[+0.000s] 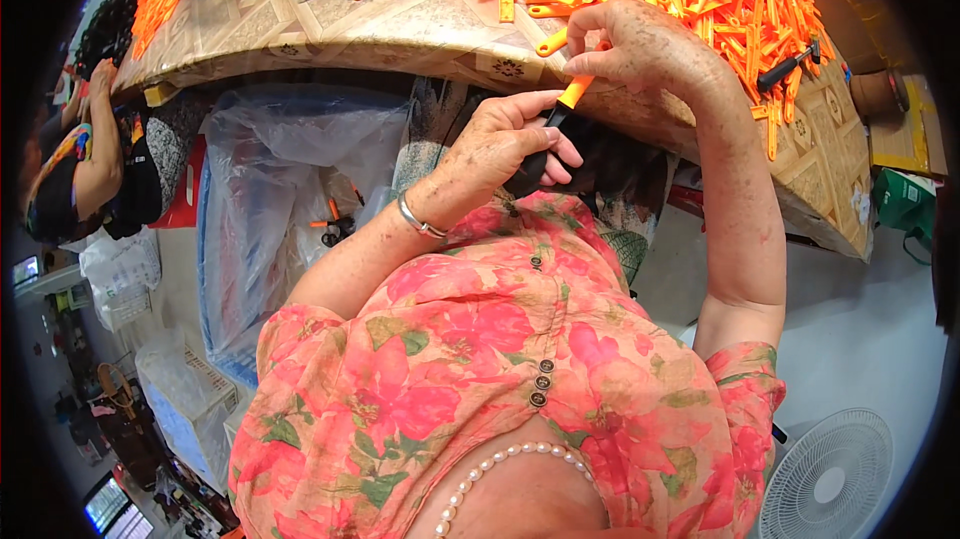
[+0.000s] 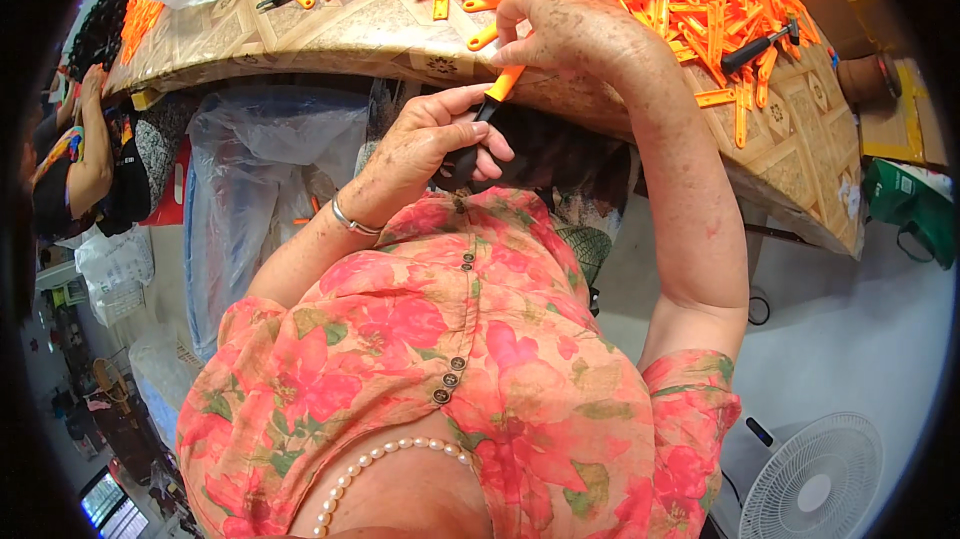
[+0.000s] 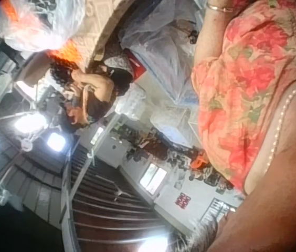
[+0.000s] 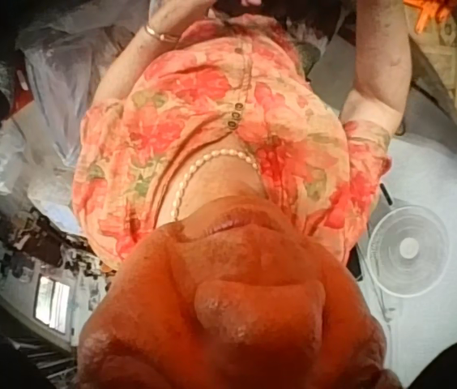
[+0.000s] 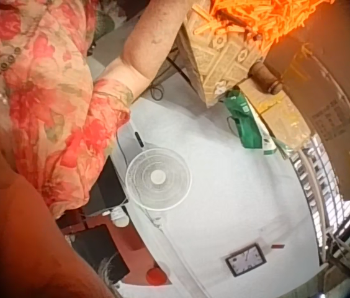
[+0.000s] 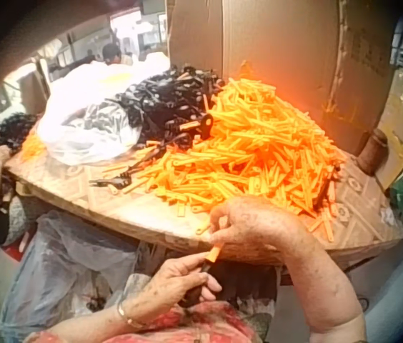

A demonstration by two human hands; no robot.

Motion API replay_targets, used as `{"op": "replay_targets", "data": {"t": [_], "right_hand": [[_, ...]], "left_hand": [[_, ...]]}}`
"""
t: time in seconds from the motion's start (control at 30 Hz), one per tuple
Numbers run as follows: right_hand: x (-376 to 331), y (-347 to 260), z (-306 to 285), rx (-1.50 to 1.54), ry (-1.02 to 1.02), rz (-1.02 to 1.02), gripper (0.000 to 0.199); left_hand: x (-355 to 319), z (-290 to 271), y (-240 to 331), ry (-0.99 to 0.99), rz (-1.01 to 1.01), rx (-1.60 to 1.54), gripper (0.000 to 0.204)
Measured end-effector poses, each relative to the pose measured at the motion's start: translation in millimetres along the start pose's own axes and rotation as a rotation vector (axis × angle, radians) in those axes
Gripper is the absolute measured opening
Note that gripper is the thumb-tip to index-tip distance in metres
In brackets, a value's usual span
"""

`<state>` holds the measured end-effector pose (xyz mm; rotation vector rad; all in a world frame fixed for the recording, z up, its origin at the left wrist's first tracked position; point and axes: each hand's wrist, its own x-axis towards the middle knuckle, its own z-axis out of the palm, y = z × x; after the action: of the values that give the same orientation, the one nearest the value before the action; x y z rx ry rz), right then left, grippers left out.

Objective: The person assembles small orange plastic clips by inserting them into a black plastic holder and striking them with a hammer. The person repeatedly picks up orange clips from a pile, secures them in the holder, and uses a hammer to drive them into place, then discards the finished unit.

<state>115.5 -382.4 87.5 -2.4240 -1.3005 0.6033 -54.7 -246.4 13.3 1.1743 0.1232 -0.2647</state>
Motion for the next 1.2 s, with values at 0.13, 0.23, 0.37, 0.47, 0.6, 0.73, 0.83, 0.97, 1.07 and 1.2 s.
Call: {"op": "replay_targets", "data": {"t": [0.13,0.23,0.37,0.47,0.6,0.73,0.83,0.97,1.07,1.2], "right_hand": [[-0.8,4.4,6.2,-0.008,0.11,-0.03,0.048],[-4.5,19.9,7.2,-0.109,0.203,-0.128,0.054],[-32.1,34.0,-5.1,-0.029,0.541,-0.039,0.044],[-57.4,72.5,-14.1,0.093,0.977,0.14,0.025],[-96.4,129.6,-39.5,-0.238,0.938,0.669,0.043],[-92.7,186.5,-26.0,-0.256,0.933,0.725,0.064],[-85.7,205.7,-26.6,-0.238,0.878,0.723,0.072],[-94.5,230.9,-35.1,-0.081,0.886,0.718,0.066],[-107.4,235.9,-33.8,0.351,1.006,0.684,0.055],[-140.0,188.0,-24.2,0.662,1.177,0.503,0.046]], "left_hand": [[-1.4,4.0,9.0,0.026,-0.042,0.047,0.052],[-0.7,10.5,15.2,0.042,-0.066,0.066,0.049],[1.8,8.2,12.6,0.056,-0.077,0.071,0.049],[3.2,9.7,7.9,0.082,-0.081,-0.01,0.048],[7.3,15.5,7.8,0.079,-0.07,0.009,0.047],[9.0,26.1,13.7,0.08,-0.088,0.081,0.048],[10.6,24.1,11.4,0.109,-0.084,0.083,0.048],[13.9,22.5,10.0,0.097,-0.089,0.041,0.047],[15.2,21.5,10.6,0.12,-0.081,0.039,0.045],[18.4,19.7,11.0,0.113,-0.074,0.028,0.044]]}}
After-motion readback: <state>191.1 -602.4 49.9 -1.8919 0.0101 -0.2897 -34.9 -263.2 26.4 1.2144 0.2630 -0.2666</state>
